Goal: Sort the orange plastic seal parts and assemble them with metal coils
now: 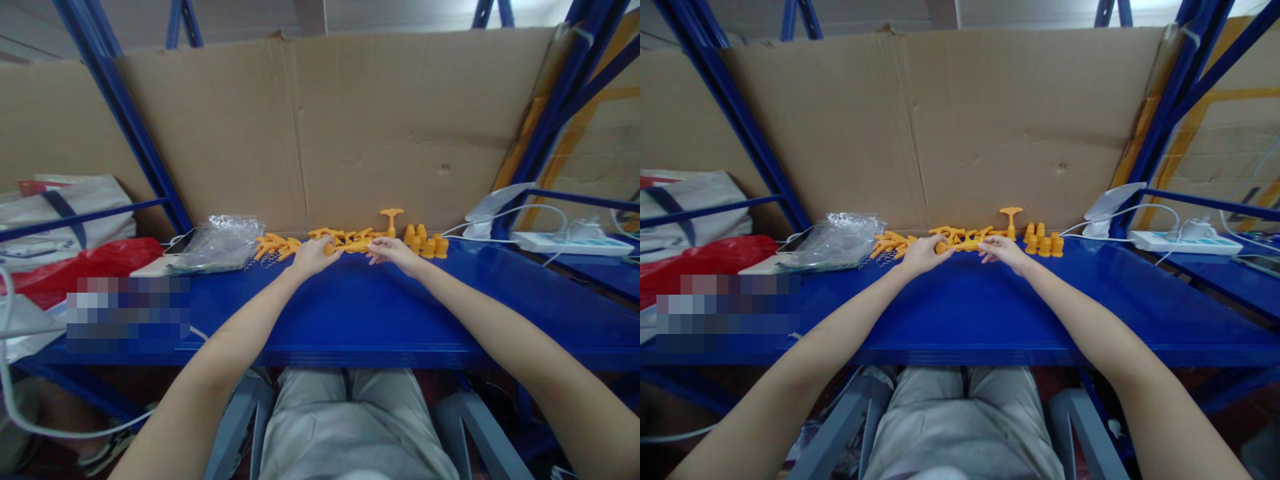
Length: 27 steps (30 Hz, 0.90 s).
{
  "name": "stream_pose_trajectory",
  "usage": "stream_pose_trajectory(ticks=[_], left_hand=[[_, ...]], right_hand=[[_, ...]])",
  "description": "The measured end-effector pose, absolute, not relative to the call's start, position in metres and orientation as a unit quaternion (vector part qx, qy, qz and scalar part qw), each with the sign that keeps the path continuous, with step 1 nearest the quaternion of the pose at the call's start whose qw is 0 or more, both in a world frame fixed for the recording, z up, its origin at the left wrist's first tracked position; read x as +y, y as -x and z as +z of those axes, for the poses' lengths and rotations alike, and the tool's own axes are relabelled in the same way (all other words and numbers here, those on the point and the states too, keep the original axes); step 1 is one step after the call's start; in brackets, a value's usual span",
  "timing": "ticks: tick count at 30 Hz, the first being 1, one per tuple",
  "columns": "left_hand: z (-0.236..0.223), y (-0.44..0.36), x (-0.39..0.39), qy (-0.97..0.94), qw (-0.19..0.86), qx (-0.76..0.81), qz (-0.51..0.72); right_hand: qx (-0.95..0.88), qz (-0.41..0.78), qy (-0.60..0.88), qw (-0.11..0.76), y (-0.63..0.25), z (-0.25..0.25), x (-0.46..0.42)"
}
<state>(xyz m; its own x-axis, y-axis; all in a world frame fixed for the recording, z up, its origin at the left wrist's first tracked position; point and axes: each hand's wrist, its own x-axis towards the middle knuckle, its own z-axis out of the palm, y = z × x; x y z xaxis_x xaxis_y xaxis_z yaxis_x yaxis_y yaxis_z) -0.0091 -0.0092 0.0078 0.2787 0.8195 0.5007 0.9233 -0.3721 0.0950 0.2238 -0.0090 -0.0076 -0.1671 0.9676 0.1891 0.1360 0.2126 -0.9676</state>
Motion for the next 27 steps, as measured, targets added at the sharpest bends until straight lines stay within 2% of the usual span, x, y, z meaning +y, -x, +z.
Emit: stream_pose_trajectory(ticks=[8, 14, 19, 23, 27], left_hand=[[0.006, 0.010, -0.006, 0.803, 0.072, -0.544, -0.233], [0.001, 0.027, 0.011, 0.841, 0.000, -0.484, -0.240], [-0.001, 0.057, 0.029, 0.779, 0.073, -0.607, -0.139], [-0.005, 0.076, 0.036, 0.728, 0.060, -0.683, -0.031], [-0.009, 0.083, 0.041, 0.734, 0.070, -0.675, -0.023]], right_hand=[[-0.603, 0.449, 0.452, 0.481, -0.221, -0.007, -0.010], [-0.585, 0.423, 0.472, 0.507, -0.230, -0.005, -0.007], [-0.574, 0.411, 0.487, 0.515, -0.239, -0.003, -0.004], [-0.573, 0.407, 0.491, 0.514, -0.237, -0.005, -0.003], [-0.573, 0.409, 0.489, 0.515, -0.233, -0.005, -0.006]])
